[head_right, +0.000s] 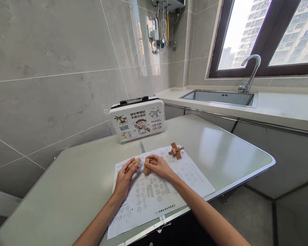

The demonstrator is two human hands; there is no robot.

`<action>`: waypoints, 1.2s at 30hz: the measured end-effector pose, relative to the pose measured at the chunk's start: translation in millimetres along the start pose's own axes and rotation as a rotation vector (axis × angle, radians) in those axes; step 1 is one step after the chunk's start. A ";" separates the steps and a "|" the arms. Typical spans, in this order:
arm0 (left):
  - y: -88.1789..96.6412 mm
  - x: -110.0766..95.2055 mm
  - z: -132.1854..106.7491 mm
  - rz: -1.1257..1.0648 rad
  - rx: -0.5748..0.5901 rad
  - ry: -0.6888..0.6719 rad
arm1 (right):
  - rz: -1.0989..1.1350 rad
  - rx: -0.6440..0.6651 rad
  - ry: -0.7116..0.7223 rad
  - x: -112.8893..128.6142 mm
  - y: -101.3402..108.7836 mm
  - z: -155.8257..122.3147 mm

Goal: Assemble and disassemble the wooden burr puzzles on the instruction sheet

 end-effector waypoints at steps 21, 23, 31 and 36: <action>-3.0 -1.1 0.0 0.013 0.008 -0.002 | -0.177 0.000 0.216 8.6 -3.6 -5.3; -3.0 -1.1 -0.2 0.015 0.012 -0.001 | -0.272 -0.056 0.262 9.3 -2.0 -5.0; -3.3 -1.9 -0.8 0.025 0.013 -0.008 | -0.343 -0.069 0.275 11.4 -2.1 -7.3; -3.9 -4.9 -3.1 0.038 0.016 0.006 | -0.369 -0.087 0.279 13.3 -2.5 -10.3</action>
Point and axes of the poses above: each hand's wrist, its own z-axis towards the middle knuckle, its own y-axis out of the back of the hand, x = y × z, the point moved 2 cm from there along z, towards the middle knuckle, and after that the axes turned 6 degrees about -x, right-handed, at the moved point
